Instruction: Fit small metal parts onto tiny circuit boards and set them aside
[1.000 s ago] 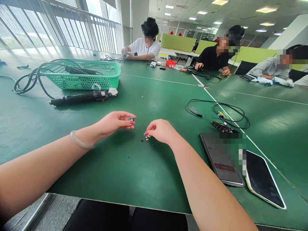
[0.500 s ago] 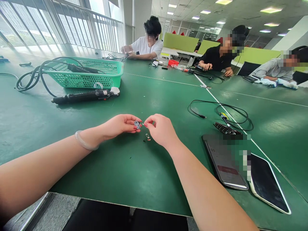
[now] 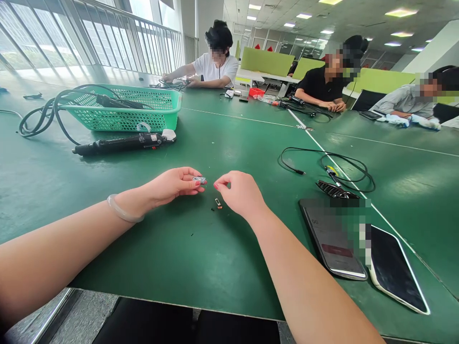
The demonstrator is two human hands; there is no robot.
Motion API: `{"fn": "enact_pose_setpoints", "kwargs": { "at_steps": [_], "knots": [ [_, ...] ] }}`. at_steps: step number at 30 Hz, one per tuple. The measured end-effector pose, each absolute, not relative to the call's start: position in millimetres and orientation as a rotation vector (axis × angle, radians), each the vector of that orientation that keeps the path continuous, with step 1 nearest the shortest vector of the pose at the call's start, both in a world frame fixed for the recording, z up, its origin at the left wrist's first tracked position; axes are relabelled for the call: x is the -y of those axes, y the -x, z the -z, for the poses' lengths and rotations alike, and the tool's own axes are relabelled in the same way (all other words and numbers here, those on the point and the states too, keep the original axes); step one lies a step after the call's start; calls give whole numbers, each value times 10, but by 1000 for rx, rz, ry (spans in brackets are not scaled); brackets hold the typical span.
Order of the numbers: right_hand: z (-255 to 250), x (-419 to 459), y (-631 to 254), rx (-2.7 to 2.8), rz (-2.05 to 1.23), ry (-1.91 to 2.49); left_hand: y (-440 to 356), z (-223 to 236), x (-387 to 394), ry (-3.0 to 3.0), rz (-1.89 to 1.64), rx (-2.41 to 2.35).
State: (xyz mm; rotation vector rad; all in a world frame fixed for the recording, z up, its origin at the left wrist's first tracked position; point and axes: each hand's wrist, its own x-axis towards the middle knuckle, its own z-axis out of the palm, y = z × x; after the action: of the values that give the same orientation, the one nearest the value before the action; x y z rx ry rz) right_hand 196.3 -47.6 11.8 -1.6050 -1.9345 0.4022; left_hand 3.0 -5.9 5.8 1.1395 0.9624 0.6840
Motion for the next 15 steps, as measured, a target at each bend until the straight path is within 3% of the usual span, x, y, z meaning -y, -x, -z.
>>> {"fn": "enact_pose_setpoints", "kwargs": {
  "at_steps": [5,15],
  "knots": [
    [-101,417,-2104,2107,-868,1807,-21,-23,41,-1129,-702,-1013],
    [-125,430,-2066,2310,-767,1792,-25,37,47,-1466,-535,-1005]
  ]
}}
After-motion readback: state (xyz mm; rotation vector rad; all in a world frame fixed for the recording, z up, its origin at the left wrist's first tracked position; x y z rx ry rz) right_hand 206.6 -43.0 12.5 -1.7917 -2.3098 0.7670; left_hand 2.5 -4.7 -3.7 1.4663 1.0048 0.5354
